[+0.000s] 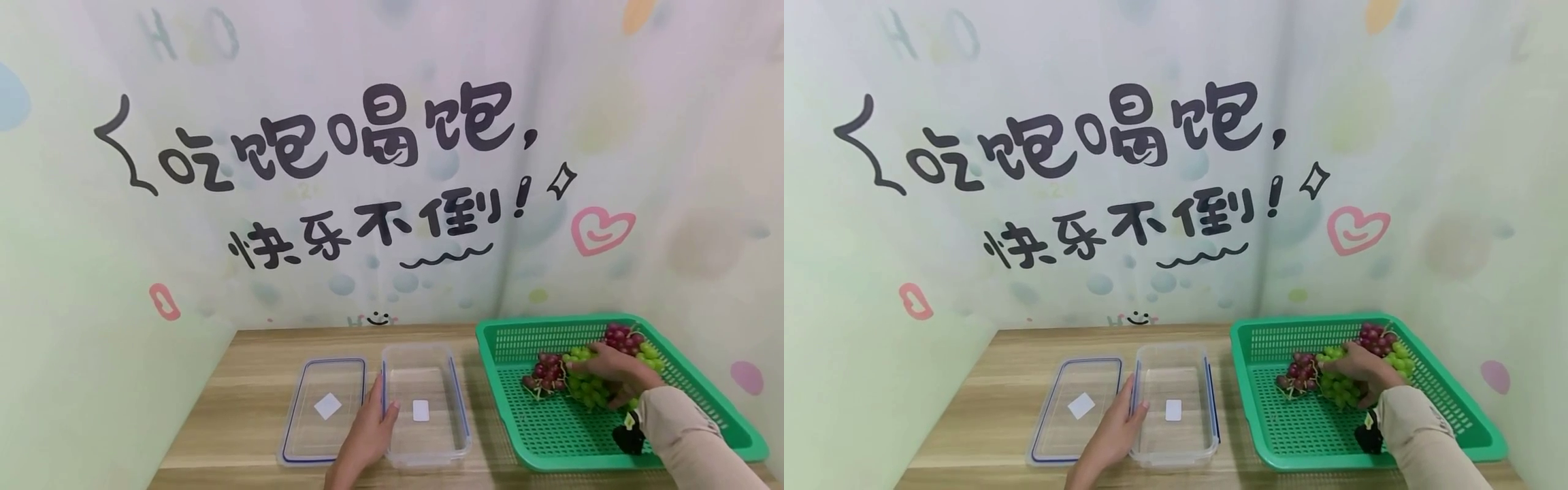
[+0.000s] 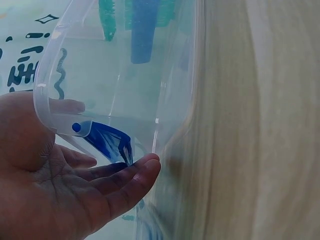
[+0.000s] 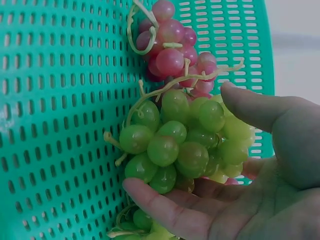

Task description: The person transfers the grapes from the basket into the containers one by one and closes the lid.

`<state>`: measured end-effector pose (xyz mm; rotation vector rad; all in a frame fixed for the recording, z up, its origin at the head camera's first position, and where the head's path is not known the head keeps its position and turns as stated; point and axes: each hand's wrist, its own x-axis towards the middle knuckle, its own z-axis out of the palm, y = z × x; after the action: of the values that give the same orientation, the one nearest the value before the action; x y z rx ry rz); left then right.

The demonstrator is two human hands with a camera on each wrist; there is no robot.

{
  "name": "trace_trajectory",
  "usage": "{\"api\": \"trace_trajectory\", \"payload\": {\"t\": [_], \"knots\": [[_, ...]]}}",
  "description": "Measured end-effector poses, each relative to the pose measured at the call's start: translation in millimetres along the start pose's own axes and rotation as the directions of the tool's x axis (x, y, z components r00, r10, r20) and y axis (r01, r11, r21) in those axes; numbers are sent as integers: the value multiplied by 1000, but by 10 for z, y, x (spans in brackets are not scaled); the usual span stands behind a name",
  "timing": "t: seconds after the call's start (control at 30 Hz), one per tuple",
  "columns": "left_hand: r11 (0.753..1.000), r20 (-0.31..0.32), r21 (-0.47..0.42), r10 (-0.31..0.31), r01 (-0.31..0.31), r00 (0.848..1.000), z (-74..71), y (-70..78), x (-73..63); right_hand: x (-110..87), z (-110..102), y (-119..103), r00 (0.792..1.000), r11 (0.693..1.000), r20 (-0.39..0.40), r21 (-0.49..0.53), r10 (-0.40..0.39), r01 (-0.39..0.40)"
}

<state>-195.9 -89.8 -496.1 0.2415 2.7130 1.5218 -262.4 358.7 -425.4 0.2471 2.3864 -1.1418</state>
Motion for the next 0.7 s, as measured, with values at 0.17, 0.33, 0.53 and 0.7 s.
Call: {"api": "trace_trajectory", "payload": {"t": [0.17,0.33,0.53,0.7], "knots": [[1000,4,1,-4,4,1000,14,-12,8,18,16,4,1000,1000,-24,4,-14,14],[1000,7,2,-12,12,1000,13,-22,10,20,40,26,997,999,-62,-1,-38,38],[1000,15,-3,-13,13,1000,9,-23,17,22,43,29,996,999,-80,2,-43,43],[1000,11,-4,-5,5,1000,7,-23,14,17,27,24,996,999,-80,17,-34,35]]}}
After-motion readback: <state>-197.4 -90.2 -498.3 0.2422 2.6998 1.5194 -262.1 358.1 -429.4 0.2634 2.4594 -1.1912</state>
